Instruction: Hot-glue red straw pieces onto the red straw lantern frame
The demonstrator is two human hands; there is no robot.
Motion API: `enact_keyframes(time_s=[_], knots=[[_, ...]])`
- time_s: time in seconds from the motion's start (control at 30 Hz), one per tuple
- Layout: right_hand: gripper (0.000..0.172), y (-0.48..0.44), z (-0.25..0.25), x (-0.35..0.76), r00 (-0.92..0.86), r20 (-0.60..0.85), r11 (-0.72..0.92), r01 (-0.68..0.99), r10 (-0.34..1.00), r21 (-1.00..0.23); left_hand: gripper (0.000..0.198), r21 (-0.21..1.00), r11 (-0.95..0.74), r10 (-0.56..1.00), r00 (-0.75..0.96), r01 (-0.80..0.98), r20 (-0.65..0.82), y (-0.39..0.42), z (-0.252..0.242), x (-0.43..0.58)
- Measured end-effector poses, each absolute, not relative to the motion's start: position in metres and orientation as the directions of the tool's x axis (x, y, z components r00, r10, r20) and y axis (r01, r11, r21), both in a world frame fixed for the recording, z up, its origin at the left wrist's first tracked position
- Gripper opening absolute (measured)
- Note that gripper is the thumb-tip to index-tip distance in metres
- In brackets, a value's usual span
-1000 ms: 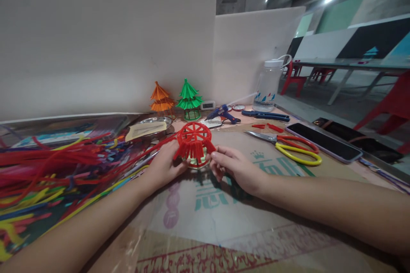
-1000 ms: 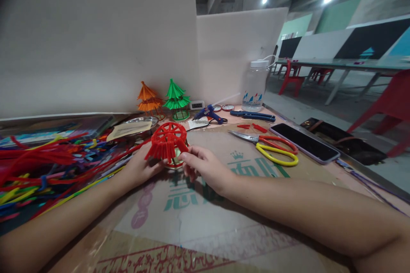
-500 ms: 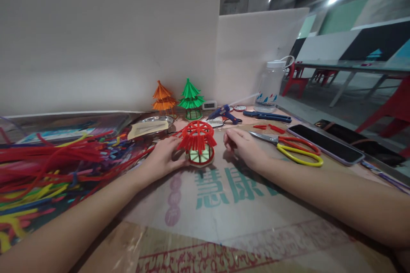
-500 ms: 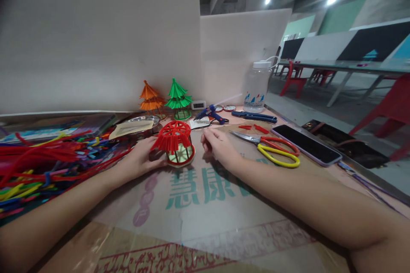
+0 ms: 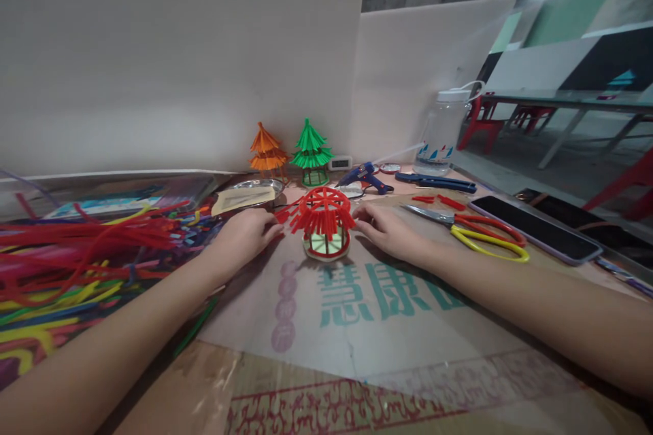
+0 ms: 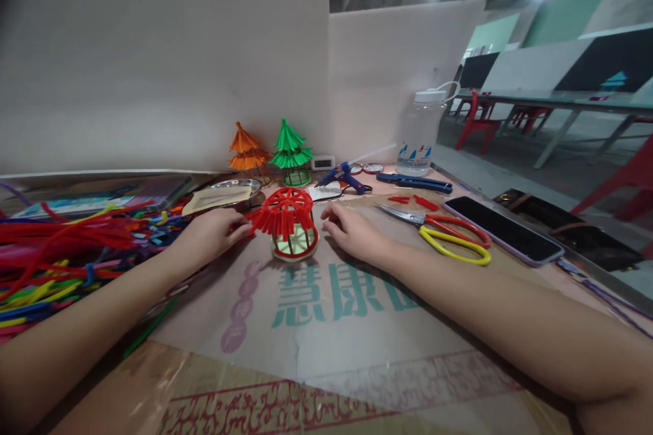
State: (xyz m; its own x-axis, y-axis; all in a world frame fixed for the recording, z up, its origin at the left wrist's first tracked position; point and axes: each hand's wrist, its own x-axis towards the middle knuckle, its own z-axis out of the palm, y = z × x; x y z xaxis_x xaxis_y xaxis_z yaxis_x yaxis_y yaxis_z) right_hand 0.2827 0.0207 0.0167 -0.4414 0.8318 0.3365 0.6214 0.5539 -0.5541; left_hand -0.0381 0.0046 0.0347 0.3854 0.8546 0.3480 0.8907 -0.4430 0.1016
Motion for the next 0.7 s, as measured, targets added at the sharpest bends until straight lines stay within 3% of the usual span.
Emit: enact_keyframes(time_s=[0.13, 0.23, 0.47, 0.7], knots=[[0.013, 0.021, 0.016, 0.282, -0.45, 0.337, 0.561, 0.621, 0.827, -0.548, 0.026, 0.119, -0.429, 0.883, 0.388, 0.895, 0.264, 0.0, 0.035, -0.038], [0.014, 0.021, 0.016, 0.282, -0.453, 0.334, 0.561, 0.621, 0.827, -0.547, 0.023, 0.109, -0.41, 0.887, 0.368, 0.906, 0.279, -0.002, 0.034, -0.034], [0.014, 0.022, 0.019, 0.284, -0.427, 0.334, 0.542, 0.648, 0.84, -0.536, 0.027, 0.44, -0.378, 0.903, 0.22, 0.814, 0.368, -0.005, 0.031, -0.02], [0.009, 0.041, 0.037, 0.305, -0.337, 0.361, 0.475, 0.771, 0.87, -0.425, 0.028, 0.477, -0.473, 0.867, 0.295, 0.74, 0.402, -0.005, 0.016, -0.014]])
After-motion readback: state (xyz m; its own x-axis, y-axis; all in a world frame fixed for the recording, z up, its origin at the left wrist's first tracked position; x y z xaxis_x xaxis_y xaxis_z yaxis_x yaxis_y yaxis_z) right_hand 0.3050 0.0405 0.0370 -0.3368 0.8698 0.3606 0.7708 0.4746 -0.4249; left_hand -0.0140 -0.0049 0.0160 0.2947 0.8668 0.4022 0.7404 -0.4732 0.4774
